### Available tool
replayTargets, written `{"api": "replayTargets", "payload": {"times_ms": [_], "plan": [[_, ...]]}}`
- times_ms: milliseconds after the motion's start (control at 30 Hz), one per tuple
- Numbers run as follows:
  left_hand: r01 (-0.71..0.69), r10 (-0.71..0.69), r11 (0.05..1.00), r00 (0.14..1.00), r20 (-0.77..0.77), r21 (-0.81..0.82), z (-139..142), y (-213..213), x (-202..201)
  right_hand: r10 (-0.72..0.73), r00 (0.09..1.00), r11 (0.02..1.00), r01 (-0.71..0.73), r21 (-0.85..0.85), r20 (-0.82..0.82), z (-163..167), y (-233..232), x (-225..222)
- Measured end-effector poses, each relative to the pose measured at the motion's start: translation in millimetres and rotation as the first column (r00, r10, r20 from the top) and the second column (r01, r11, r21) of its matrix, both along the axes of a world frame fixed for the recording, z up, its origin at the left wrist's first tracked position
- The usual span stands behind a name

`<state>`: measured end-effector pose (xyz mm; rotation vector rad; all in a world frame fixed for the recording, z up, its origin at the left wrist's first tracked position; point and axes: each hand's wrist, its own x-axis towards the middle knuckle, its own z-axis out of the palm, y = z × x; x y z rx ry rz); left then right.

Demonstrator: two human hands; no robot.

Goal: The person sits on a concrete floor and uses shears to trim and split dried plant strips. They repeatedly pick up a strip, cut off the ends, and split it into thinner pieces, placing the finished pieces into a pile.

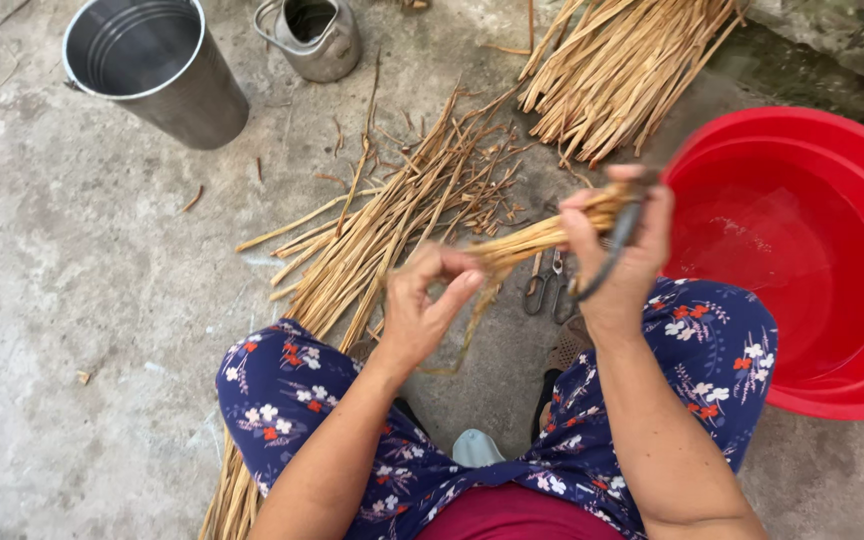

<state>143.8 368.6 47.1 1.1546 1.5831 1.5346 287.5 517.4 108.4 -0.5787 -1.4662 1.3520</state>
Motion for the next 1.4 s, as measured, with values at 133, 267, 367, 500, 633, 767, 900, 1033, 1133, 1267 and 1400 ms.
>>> {"api": "replayTargets", "payload": {"times_ms": [133,267,367,500,633,767,900,1033,1133,1267,1400], "plan": [[0.524,-0.510,0.838,0.649,0.564,0.155,-11,7,14,-0.027,0.990,0.992,0.043,0.116,-0.137,9,-14,15],[0.080,-0.431,0.898,0.357,0.828,0.433,-6,23,4,0.076,0.997,0.988,-0.073,0.137,-0.015,-5,-41,11],[-0.299,-0.052,0.937,0.399,0.916,0.183,-4,32,-34,0.157,0.986,0.976,-0.163,-0.147,-0.055,-22,-46,2],[-0.533,0.014,0.813,0.420,0.907,0.234,-10,36,-86,0.255,0.966,0.899,-0.227,-0.375,0.027,-55,-42,-4],[-0.659,0.196,0.715,0.508,0.839,0.233,-8,36,-138,0.398,0.914,0.759,-0.277,-0.588,0.083,-98,-27,-4],[-0.685,0.291,0.685,0.571,0.768,0.249,-2,32,-162,0.505,0.786,0.743,-0.187,-0.643,0.355,-141,-23,-1],[-0.561,0.269,0.784,0.694,0.668,0.266,5,31,-154,0.646,0.648,0.663,-0.214,-0.717,0.404,-161,-21,-2],[-0.492,0.302,0.847,0.756,0.581,0.200,18,23,-138,0.498,0.566,0.832,-0.099,-0.546,0.656,-150,5,-6],[-0.398,0.306,0.905,0.854,0.420,0.150,26,13,-124,0.162,0.678,0.979,-0.019,-0.203,0.717,-128,32,0],[-0.216,0.180,0.973,0.926,0.331,0.077,32,-2,-106,-0.033,0.802,0.999,0.042,-0.001,0.596,-96,60,15],[-0.241,0.223,0.969,0.948,0.226,0.054,39,-21,-105,-0.006,0.950,0.994,0.040,-0.103,0.311,-69,71,31]]}}
